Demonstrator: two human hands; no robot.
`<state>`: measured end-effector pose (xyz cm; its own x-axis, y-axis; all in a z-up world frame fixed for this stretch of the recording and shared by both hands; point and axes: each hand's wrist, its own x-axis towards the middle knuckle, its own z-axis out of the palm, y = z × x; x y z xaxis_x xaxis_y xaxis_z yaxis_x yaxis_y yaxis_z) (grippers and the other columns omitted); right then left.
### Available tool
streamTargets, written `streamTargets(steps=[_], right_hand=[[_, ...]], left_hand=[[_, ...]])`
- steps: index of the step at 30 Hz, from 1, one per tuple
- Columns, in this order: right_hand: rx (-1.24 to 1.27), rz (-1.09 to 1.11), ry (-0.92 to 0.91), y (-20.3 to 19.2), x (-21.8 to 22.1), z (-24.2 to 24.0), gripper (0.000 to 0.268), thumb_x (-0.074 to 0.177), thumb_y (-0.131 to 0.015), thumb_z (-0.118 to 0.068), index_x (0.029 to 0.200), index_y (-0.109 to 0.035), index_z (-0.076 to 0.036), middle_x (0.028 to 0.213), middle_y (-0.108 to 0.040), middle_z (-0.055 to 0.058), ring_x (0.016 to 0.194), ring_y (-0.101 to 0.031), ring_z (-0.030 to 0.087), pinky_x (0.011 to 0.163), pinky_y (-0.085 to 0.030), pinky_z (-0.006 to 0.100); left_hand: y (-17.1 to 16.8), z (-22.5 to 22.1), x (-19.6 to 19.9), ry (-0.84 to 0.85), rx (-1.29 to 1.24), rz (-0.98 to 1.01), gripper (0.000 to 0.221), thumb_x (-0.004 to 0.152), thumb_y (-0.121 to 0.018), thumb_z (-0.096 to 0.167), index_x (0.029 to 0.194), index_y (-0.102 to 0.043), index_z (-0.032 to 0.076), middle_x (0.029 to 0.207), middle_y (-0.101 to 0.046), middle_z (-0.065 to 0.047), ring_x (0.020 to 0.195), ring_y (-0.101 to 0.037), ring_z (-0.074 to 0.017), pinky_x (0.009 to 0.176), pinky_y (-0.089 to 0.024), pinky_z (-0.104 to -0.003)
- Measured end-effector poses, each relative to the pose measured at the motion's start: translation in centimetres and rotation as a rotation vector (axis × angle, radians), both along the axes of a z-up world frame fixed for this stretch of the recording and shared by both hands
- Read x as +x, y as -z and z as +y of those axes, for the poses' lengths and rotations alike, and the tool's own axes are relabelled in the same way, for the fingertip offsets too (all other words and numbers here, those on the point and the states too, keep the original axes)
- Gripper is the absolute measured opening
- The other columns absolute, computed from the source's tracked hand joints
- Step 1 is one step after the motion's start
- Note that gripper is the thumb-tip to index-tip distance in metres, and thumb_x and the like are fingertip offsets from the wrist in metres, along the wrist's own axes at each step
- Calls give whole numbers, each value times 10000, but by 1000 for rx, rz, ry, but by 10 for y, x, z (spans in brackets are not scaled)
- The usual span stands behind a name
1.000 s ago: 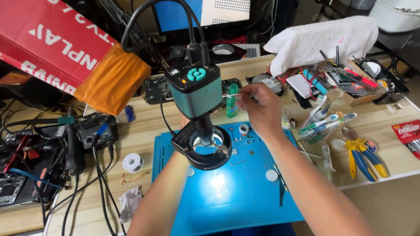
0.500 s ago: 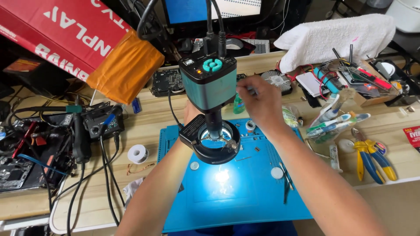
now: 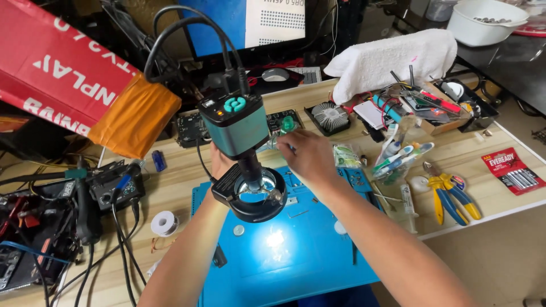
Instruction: Cleaning a small electronic component with a cotton swab and solvent under a digital microscope.
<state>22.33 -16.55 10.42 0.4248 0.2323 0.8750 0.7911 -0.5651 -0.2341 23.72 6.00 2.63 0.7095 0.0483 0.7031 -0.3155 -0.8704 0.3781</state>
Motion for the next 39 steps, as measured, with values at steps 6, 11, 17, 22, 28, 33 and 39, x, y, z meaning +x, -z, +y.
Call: streamTargets(steps=[6, 11, 17, 22, 28, 33, 39], right_hand=[[4, 60, -8, 12, 4, -1, 84, 969, -804, -164, 891, -799, -194, 761, -749, 72, 690, -758, 353, 581, -605, 452], [-2, 70, 7, 19, 4, 2, 125, 992, -781, -169, 867, -776, -183, 751, -748, 53, 687, -765, 329, 581, -608, 394], [-26, 139, 11, 10, -9, 3, 136, 992, -745, -131, 863, -784, -154, 759, -765, 92, 695, -772, 352, 595, -615, 403], [38, 177, -22, 1, -13, 3, 89, 984, -779, -127, 926, -805, -189, 802, -783, 82, 716, -784, 328, 572, -617, 380], [446, 581, -103, -6, -53, -21, 93, 930, -760, -75, 1022, -770, -81, 871, -782, 165, 766, -782, 286, 667, -619, 405], [493, 916, -123, 11, -116, -49, 228, 923, -690, -61, 1055, -872, -98, 799, -762, 124, 758, -723, 178, 668, -624, 372], [475, 1122, -15, 27, -168, -54, 241, 830, -731, -81, 979, -920, -73, 787, -827, 175, 720, -814, 233, 680, -693, 398]], left_hand=[[-21, -16, -12, 38, -53, 49, 615, 1073, -393, 111, 1648, -355, -105, 1772, -327, -256, 1673, -260, -339, 1407, -45, -445], [-40, -30, -10, 74, -95, 80, 631, 1062, -434, 117, 1643, -359, -119, 1744, -349, -286, 1648, -286, -378, 1388, -88, -472], [-41, -29, -13, 95, -158, 116, 653, 1049, -483, 125, 1637, -365, -134, 1711, -376, -322, 1619, -317, -425, 1364, -140, -503], [-2, 6, -61, 82, -223, 150, 674, 1038, -523, 131, 1632, -369, -148, 1683, -399, -353, 1594, -343, -464, 1345, -183, -529], [-38, -16, -25, 67, -317, 190, 701, 1025, -572, 138, 1626, -375, -164, 1650, -426, -389, 1565, -375, -510, 1321, -234, -560], [-60, -25, 3, 54, -395, 219, 725, 1014, -613, 144, 1621, -380, -177, 1623, -449, -419, 1540, -401, -549, 1302, -277, -586], [-57, -22, -8, 26, -493, 268, 757, 1001, -661, 152, 1615, -385, -193, 1590, -477, -456, 1511, -433, -595, 1279, -328, -617]])
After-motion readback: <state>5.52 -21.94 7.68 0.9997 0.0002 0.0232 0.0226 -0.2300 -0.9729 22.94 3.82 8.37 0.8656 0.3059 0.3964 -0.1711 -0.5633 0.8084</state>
